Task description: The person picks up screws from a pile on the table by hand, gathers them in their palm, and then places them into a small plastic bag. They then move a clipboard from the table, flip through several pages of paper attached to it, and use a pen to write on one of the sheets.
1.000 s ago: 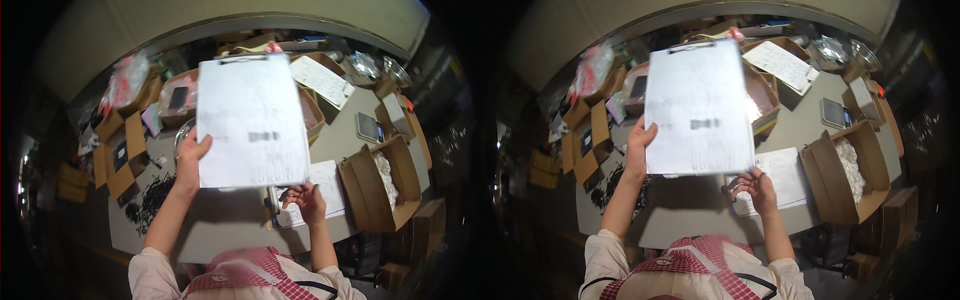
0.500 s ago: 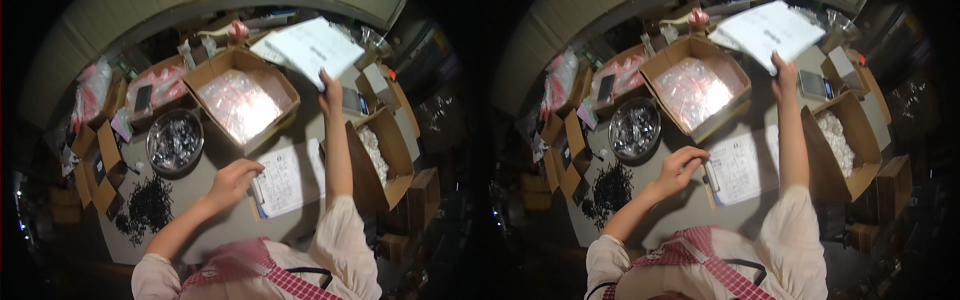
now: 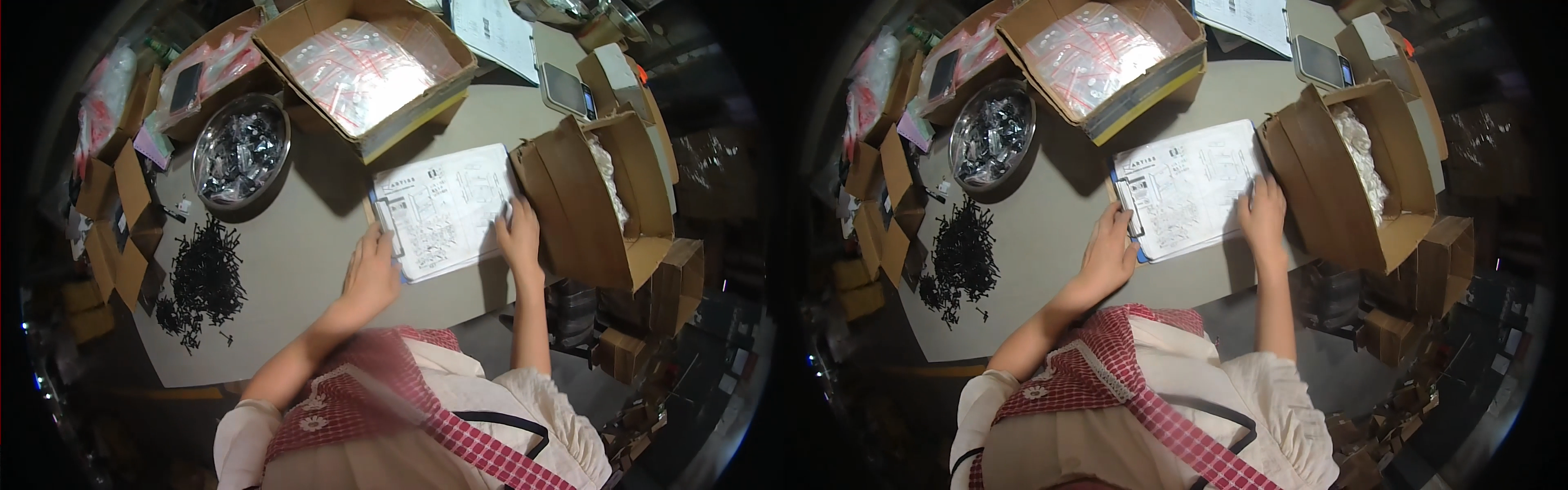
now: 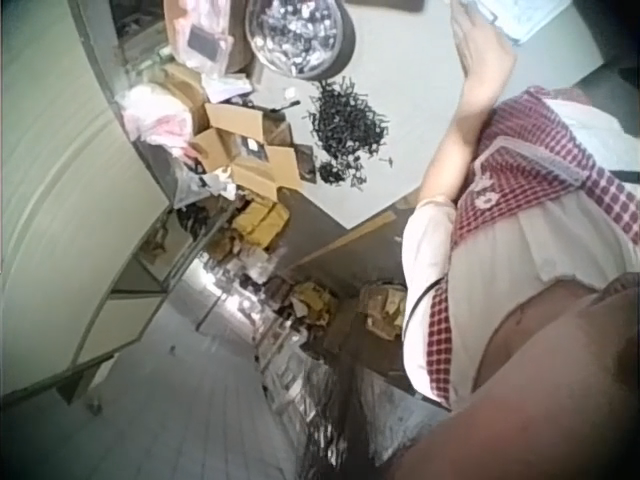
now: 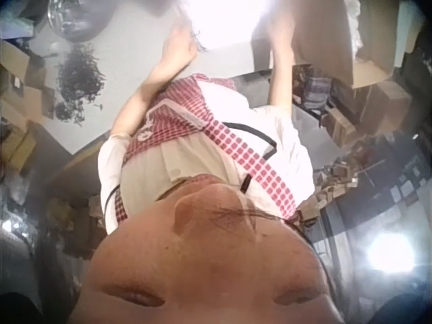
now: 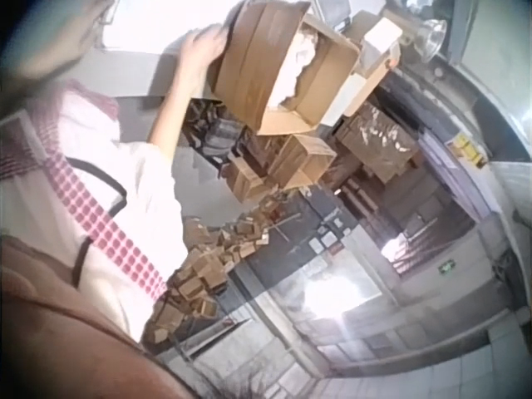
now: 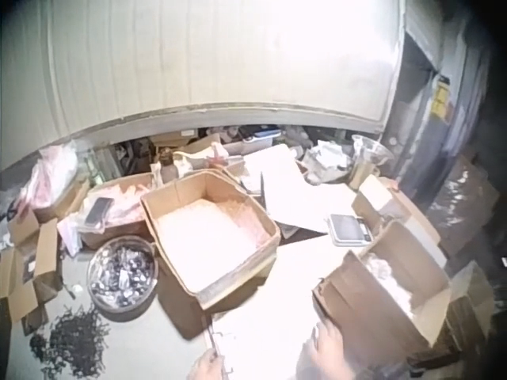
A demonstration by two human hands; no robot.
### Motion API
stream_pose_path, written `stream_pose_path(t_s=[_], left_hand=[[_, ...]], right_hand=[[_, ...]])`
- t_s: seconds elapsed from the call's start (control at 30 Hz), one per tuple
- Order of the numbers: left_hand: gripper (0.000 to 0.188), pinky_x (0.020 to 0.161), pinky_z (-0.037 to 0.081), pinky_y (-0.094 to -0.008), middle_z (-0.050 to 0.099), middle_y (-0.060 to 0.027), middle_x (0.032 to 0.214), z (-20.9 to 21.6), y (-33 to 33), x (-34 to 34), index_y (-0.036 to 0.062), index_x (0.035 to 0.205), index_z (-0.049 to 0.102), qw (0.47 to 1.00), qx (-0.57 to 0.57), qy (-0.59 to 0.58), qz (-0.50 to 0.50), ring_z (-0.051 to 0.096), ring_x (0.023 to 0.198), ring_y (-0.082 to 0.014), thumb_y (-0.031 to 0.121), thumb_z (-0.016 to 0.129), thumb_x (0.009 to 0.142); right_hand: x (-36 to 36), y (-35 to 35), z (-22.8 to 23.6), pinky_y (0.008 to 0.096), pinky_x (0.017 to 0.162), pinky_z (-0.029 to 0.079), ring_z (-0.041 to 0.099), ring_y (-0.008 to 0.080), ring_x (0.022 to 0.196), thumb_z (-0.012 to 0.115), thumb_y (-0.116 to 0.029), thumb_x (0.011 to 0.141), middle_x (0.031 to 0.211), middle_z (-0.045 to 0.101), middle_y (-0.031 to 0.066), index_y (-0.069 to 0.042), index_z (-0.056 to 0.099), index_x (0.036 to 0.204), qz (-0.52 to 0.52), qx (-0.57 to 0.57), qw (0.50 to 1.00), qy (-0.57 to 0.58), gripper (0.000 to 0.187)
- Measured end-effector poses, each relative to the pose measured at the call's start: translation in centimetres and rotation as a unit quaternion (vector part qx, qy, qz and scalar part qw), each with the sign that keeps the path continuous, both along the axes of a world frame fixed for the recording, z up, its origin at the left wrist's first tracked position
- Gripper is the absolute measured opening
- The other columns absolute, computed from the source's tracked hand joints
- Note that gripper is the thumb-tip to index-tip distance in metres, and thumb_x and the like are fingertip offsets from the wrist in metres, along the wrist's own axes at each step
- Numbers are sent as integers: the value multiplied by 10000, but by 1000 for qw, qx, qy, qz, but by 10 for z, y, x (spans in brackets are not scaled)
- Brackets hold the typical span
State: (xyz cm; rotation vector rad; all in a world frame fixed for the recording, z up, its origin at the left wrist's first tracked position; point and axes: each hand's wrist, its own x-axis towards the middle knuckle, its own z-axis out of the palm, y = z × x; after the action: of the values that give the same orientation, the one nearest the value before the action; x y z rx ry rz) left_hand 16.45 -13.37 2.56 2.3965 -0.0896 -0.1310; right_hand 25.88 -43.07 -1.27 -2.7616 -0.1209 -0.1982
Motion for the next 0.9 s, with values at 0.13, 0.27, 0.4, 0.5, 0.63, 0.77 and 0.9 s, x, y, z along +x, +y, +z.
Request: stream_pose_path(t_s=[0.13,0.27,0.4,0.5,0.63,0.77,0.9], left_hand=[[584,1095,364,-510,382,-351,1423,-10,-9,3,-89,1337,467,999,40,-35,11,395,1295,-503,91,676,822],[572,1078,402,-489,421,-321,1408,-36,-1,6,-60,1323,490,995,-77,-27,60,443,1288,-453,114,694,818],[549,969,495,-345,577,-182,1270,-44,26,9,-18,1360,442,880,-417,101,203,587,1148,-248,15,660,858],[525,985,479,-336,611,-150,1199,-30,33,0,-4,1377,430,851,-455,97,243,604,1085,-201,-12,620,888],[530,866,505,-280,660,-107,1091,-22,39,-22,23,1388,442,853,-436,69,278,628,968,-158,16,629,892],[493,774,508,-249,692,-90,1057,-16,61,-61,47,1397,467,822,-466,52,325,643,909,-134,26,589,920],[484,884,492,-258,682,-100,1146,-30,117,-126,-14,1401,495,807,-420,44,412,638,1004,-148,-25,525,919]], right_hand=[[-34,-21,-15,457,1000,432,535,432,1171,679,-225,842,1254,591,280,25,539,1297,-94,60,992,63,537],[-26,-24,-9,465,986,436,549,422,1140,683,-208,822,1268,588,264,19,558,1273,-143,180,971,72,520],[-28,-18,5,490,1019,396,542,398,1134,672,-208,830,1226,607,232,6,556,1303,-104,162,981,-24,531],[-43,0,5,598,1054,317,549,362,1126,654,-205,841,1182,624,201,-17,543,1346,-23,-18,998,-48,550],[-63,42,18,502,1082,359,567,364,1124,662,-115,833,1205,611,213,-10,532,1349,66,193,979,20,543],[-76,65,22,442,1005,453,557,404,1170,646,-73,844,1258,569,244,32,532,1302,100,299,949,20,484],[-77,55,14,435,956,489,582,392,1148,639,-49,849,1251,573,244,42,544,1261,90,283,954,50,433]])
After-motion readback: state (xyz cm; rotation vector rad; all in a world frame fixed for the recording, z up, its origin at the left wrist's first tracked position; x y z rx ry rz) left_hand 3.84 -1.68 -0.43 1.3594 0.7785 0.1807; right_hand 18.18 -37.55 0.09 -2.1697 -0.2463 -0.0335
